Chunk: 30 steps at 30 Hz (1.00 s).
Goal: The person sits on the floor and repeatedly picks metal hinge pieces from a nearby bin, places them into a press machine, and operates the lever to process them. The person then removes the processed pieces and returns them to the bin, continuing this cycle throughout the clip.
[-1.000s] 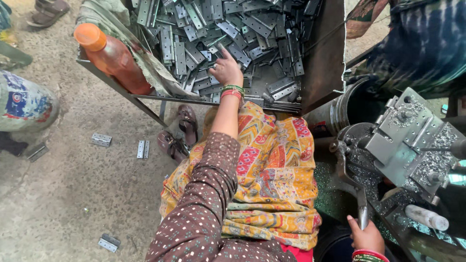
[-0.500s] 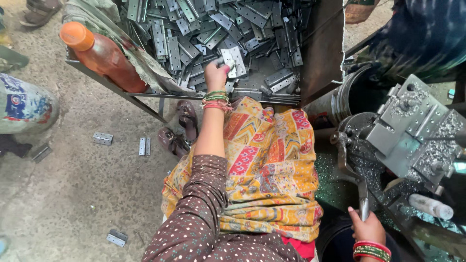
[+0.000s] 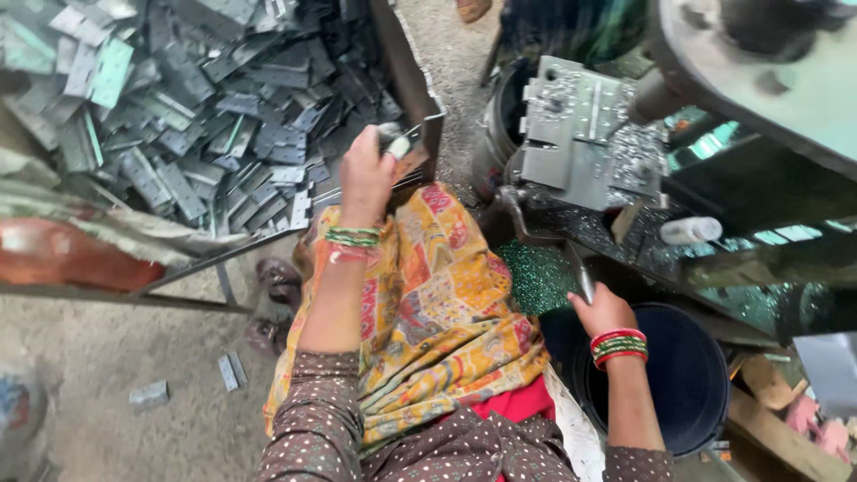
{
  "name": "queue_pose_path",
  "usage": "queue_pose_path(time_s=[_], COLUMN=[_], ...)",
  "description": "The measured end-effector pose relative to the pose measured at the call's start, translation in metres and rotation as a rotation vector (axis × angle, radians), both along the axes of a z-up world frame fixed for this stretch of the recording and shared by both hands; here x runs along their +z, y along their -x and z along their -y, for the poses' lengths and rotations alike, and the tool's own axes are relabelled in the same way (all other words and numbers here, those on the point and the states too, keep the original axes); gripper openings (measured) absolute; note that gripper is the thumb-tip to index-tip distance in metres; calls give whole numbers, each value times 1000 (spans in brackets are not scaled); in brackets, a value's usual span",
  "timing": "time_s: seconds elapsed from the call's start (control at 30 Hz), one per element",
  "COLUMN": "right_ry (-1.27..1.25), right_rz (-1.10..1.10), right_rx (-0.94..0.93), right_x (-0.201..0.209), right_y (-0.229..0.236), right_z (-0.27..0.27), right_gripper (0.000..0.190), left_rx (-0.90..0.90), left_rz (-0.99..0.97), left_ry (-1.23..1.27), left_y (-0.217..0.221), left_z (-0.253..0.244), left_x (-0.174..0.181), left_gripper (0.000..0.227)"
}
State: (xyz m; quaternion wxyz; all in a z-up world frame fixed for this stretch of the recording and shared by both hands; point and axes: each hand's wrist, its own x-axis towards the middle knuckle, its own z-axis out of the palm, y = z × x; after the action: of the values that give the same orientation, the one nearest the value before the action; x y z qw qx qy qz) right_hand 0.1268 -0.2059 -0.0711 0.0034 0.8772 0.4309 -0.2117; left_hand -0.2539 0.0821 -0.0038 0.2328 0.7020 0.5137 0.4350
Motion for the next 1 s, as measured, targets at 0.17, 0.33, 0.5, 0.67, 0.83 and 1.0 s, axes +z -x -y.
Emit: queue_pose_path(time_s=[0.17,0.33,0.5,0.67,0.83,1.0], right_ry=[0,14,-4,72,39,-92], right_rz=[-8,-19,-85,-101,-59,-92], right_rx=[7,-2,-17,72,58,-4], right_x=[9,8,7,25,31,-18], right_y=[5,7,5,-3,-7,-2], right_z=[0,0,4,-13,-11,7], right_gripper=[56,60,63,70,65,54], left_rx=[9,-324,-222,-276,-253,-242], left_rz=[-65,-598,-452,-664,-561,-668], left_ry=[-602,-622,-433,-466,-481,-479], left_y=[-127,-213,-236,-240,-261,-273], left_z=[47,94,106,119,100,83], left_x=[58,42,19,18,6,2], left_gripper=[15,43,64,57,50,41])
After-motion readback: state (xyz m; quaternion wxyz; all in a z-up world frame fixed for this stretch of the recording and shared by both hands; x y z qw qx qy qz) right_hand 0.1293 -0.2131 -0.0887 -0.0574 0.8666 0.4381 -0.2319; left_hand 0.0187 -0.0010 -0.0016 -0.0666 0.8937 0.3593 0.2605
